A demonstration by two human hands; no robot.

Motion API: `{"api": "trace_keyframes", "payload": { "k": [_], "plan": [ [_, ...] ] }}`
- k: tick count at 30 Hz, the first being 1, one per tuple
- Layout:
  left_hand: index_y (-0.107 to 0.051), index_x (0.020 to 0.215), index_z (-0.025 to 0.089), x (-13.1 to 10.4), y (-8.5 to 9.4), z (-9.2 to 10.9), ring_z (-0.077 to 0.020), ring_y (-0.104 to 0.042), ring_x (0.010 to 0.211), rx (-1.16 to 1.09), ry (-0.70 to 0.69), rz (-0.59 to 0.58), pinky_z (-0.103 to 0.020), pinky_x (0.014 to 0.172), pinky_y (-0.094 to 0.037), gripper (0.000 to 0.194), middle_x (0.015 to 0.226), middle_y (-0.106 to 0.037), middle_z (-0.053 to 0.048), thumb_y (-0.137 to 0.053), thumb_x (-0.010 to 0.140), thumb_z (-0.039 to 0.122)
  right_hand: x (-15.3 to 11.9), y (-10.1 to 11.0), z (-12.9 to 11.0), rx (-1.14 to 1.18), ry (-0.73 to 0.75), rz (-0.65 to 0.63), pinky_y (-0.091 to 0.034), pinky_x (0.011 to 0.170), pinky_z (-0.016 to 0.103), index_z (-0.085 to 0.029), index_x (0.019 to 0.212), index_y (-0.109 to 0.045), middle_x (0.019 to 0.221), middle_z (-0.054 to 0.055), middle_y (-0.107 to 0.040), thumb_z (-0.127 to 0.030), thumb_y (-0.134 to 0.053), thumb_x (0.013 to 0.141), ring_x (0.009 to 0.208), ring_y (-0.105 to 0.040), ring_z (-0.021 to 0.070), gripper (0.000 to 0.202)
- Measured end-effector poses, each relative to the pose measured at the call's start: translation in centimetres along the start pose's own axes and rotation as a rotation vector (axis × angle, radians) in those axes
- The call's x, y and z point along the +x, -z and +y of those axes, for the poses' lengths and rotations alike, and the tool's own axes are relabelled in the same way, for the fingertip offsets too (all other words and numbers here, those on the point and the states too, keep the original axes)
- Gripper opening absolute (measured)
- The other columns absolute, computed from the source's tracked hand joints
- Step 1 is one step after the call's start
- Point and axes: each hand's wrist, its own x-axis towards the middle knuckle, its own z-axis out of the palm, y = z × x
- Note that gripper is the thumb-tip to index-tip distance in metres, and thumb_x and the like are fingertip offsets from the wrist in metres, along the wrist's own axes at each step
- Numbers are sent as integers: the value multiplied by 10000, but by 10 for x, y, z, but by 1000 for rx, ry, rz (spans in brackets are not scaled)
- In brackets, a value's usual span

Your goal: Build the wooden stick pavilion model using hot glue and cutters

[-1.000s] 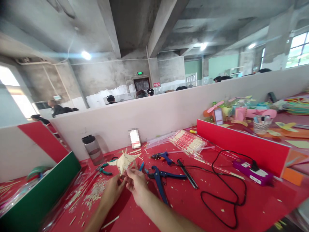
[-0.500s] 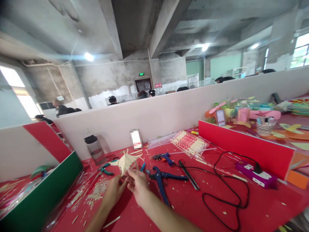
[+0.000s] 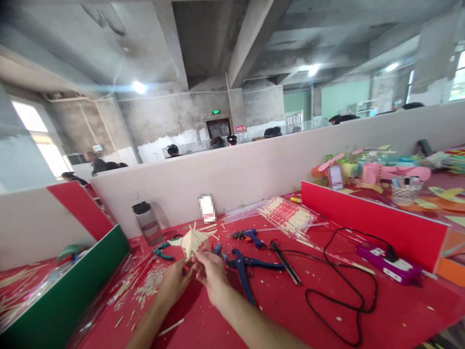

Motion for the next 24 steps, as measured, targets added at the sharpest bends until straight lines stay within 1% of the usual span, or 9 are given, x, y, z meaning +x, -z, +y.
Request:
{"api": "trace_keyframes", "payload": {
  "k": [4,6,8,10,12,15,17,21,24],
  "plan": [
    [-684,922,207,-3,23,0,-228,-704,746,183,-7,48,-254,637,-425,232,808,-753,-63,-460,931,268,-2,8,-13,-103,94,-40,-406,468,157,-132,767,-717,730,45,-726,-392,-886,565,561,-602,91,370],
    [-674,861,211,-7,40,3,-219,-684,736,245,-38,131,-255,637,-418,240,812,-736,-53,-448,933,245,-6,11,-22,-184,142,-56,-397,468,166,-131,769,-721,725,47,-723,-414,-872,572,568,-604,102,377],
    [-673,910,207,-13,54,11,-191,-660,706,201,-95,252,-245,644,-432,264,831,-720,-53,-426,964,284,-12,13,-28,-278,177,-91,-384,463,175,-130,756,-722,705,47,-717,-429,-842,605,560,-595,108,355],
    [-671,1058,204,-18,64,23,-157,-620,629,109,-193,270,-233,638,-450,279,853,-711,-51,-428,981,317,-21,13,-32,-365,192,-144,-365,451,184,-131,739,-721,683,47,-711,-431,-805,644,532,-565,104,326],
    [-661,1164,205,-22,67,36,-146,-616,616,46,-315,196,-225,639,-470,303,887,-715,-60,-445,984,316,-29,12,-34,-424,199,-183,-358,446,194,-134,732,-717,668,41,-705,-414,-782,652,513,-541,103,298],
    [-711,1094,225,-24,63,50,-157,-680,737,33,-418,139,-220,709,-502,266,952,-738,-74,-473,987,280,-36,9,-35,-481,220,-215,-374,460,204,-142,720,-708,602,10,-662,-392,-761,650,521,-545,117,265],
    [-726,1043,229,-23,59,54,-163,-695,775,30,-447,138,-222,719,-507,266,933,-744,-74,-466,995,259,-36,9,-37,-518,234,-244,-384,472,208,-142,720,-702,571,-5,-632,-394,-752,662,522,-540,116,264],
    [-700,1096,232,-22,57,53,-149,-692,744,-7,-462,149,-214,692,-508,243,922,-737,-62,-480,994,238,-31,13,-41,-567,252,-284,-391,462,213,-137,722,-678,585,-15,-612,-423,-754,678,474,-481,90,299],
    [-700,1068,240,-22,57,52,-149,-695,747,-37,-443,151,-207,689,-508,228,901,-735,-48,-485,990,226,-30,16,-43,-627,298,-325,-386,456,216,-141,733,-665,590,-19,-592,-438,-738,725,464,-461,86,307]
  ]
}}
